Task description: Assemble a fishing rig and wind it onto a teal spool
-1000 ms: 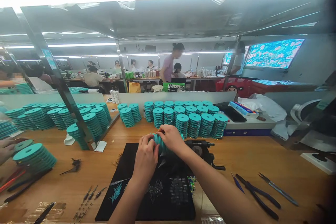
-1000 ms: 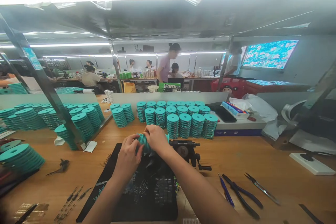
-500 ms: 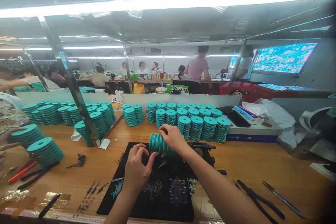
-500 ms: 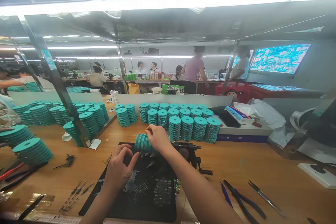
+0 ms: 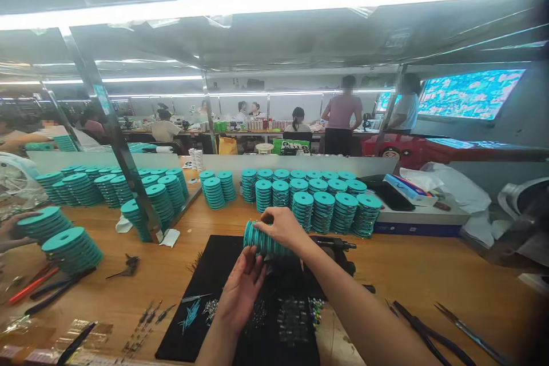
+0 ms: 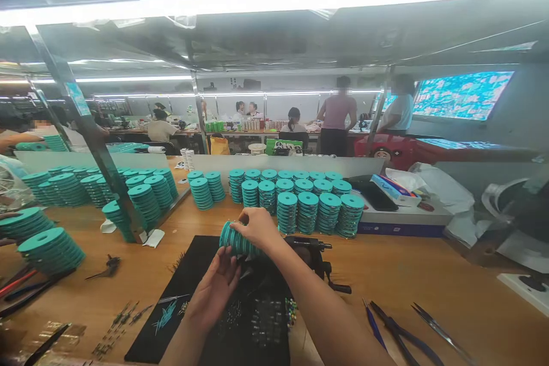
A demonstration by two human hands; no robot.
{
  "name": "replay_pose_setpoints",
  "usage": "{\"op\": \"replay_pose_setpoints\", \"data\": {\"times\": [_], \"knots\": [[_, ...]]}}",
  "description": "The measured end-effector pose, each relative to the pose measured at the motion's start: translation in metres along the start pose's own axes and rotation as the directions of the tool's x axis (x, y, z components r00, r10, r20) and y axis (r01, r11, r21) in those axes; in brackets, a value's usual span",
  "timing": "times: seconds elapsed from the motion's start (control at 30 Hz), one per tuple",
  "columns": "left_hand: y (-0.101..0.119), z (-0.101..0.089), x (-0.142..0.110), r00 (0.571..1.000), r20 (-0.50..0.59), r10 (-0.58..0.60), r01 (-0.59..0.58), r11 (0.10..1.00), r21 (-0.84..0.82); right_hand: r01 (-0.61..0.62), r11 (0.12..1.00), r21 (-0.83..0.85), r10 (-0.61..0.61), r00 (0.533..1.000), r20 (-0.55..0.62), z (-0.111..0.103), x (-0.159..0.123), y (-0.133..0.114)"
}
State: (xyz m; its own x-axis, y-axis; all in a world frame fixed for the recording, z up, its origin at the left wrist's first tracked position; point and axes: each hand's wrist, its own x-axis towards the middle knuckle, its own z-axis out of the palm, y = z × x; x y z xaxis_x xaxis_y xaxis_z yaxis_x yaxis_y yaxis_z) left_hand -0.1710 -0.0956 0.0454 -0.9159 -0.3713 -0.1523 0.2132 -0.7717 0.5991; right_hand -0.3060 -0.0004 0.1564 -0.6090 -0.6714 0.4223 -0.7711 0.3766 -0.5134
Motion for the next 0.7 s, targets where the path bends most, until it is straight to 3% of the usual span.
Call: {"op": "replay_pose_setpoints", "data": {"times": [0.13, 0.27, 0.5, 0.7], "knots": [[-0.002, 0.002, -0.01, 0.992, 0.045, -0.118, 0.124, 0.976, -0.181, -0.005, 1.0, 0.005, 0.005, 1.0, 0.014, 0.001, 0.001, 0.002], [0.0, -0.005, -0.024, 0.977, 0.073, -0.198, 0.21, 0.952, -0.225, -0.012, 1.0, 0.004, 0.012, 1.0, 0.024, 0.002, 0.002, 0.003], [0.002, -0.038, -0.043, 0.928, -0.058, -0.368, 0.365, 0.929, -0.055, -0.03, 1.0, 0.006, 0.03, 0.998, 0.058, 0.001, 0.006, 0.004], [0.002, -0.05, -0.08, 0.907, -0.184, -0.38, 0.398, 0.915, 0.07, -0.055, 0.998, 0.012, 0.054, 0.995, 0.089, 0.001, 0.009, 0.006]]}}
